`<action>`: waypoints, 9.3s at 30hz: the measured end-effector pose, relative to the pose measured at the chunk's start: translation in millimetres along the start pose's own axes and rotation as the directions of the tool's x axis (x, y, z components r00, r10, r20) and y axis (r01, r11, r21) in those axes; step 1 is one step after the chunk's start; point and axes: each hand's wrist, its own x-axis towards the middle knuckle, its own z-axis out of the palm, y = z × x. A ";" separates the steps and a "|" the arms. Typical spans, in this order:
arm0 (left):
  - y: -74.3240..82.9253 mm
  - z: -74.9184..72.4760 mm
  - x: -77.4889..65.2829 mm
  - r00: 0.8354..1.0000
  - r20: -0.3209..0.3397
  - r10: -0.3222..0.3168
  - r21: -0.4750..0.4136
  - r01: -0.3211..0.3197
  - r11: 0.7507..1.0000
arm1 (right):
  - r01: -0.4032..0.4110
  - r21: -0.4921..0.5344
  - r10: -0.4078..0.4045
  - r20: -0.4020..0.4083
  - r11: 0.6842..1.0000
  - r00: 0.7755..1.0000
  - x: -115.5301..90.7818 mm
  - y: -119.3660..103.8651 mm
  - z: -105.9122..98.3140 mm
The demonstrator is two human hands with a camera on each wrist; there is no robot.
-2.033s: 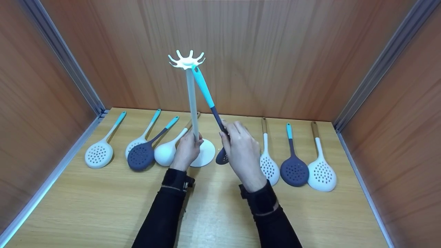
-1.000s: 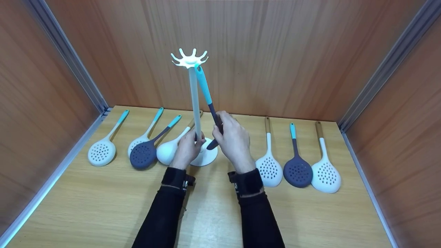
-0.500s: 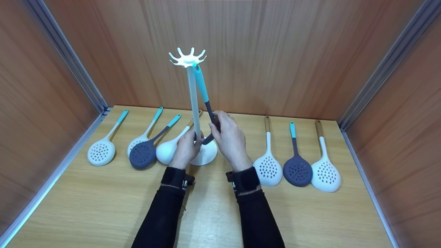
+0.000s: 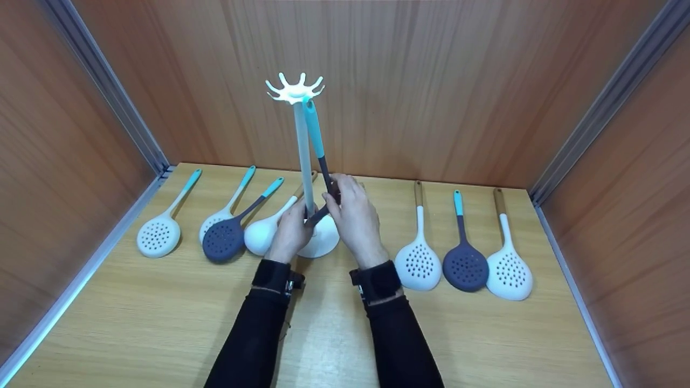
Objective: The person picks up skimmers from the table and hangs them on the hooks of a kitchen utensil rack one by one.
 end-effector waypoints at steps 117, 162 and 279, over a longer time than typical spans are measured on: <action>-1.0 -1.9 -3.0 0.999 -0.018 0.037 -0.025 -0.037 0.999 | -0.610 -0.325 0.689 0.258 0.722 0.678 -30.2 134.6 -42.5; -2.3 -1.0 -1.5 0.999 -0.020 0.027 -0.028 -0.027 0.999 | -0.667 -0.220 0.700 0.313 0.711 0.642 -27.0 143.0 -40.8; -3.2 -0.1 -0.8 0.999 -0.020 0.044 -0.041 -0.045 0.998 | -0.424 -0.048 0.425 0.011 0.904 0.905 -10.7 73.9 -85.6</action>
